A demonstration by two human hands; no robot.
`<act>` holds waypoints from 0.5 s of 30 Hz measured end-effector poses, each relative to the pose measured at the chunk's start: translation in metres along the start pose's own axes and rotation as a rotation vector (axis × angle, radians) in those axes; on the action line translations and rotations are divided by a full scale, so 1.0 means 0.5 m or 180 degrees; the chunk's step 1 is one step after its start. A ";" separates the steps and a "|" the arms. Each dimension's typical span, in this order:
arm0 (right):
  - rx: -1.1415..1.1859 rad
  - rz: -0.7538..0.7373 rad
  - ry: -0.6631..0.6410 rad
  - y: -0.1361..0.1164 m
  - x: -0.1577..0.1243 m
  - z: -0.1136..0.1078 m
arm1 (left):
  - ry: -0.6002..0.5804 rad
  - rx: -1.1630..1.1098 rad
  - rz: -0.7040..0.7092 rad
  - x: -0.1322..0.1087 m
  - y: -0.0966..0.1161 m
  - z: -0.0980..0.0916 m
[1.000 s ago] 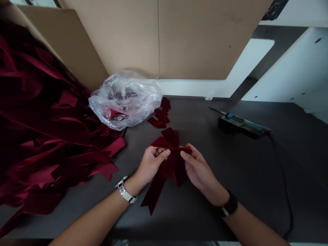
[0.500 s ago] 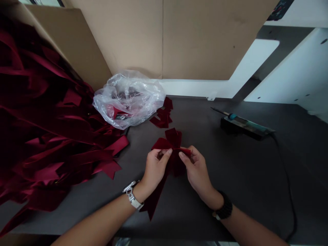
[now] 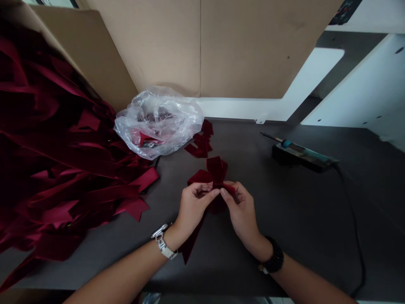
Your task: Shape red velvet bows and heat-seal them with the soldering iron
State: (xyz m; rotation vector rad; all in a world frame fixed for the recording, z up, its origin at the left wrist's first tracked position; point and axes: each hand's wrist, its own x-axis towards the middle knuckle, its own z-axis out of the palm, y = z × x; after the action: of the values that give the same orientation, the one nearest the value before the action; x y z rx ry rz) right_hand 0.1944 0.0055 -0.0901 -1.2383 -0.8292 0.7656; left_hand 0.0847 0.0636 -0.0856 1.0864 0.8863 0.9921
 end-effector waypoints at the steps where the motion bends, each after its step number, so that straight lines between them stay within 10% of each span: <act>1: 0.0004 0.0016 -0.0008 0.000 0.000 0.000 | -0.0034 -0.0030 -0.0034 0.000 0.000 0.000; 15: 0.0377 0.0311 -0.0091 0.009 0.016 -0.018 | -0.0310 -0.0843 -0.0561 0.008 0.014 0.001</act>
State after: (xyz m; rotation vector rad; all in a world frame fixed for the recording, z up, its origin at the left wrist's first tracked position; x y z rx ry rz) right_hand 0.2061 0.0088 -0.0947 -1.1707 -0.7399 0.9007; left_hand 0.0848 0.0682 -0.0793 0.8107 0.7345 0.8742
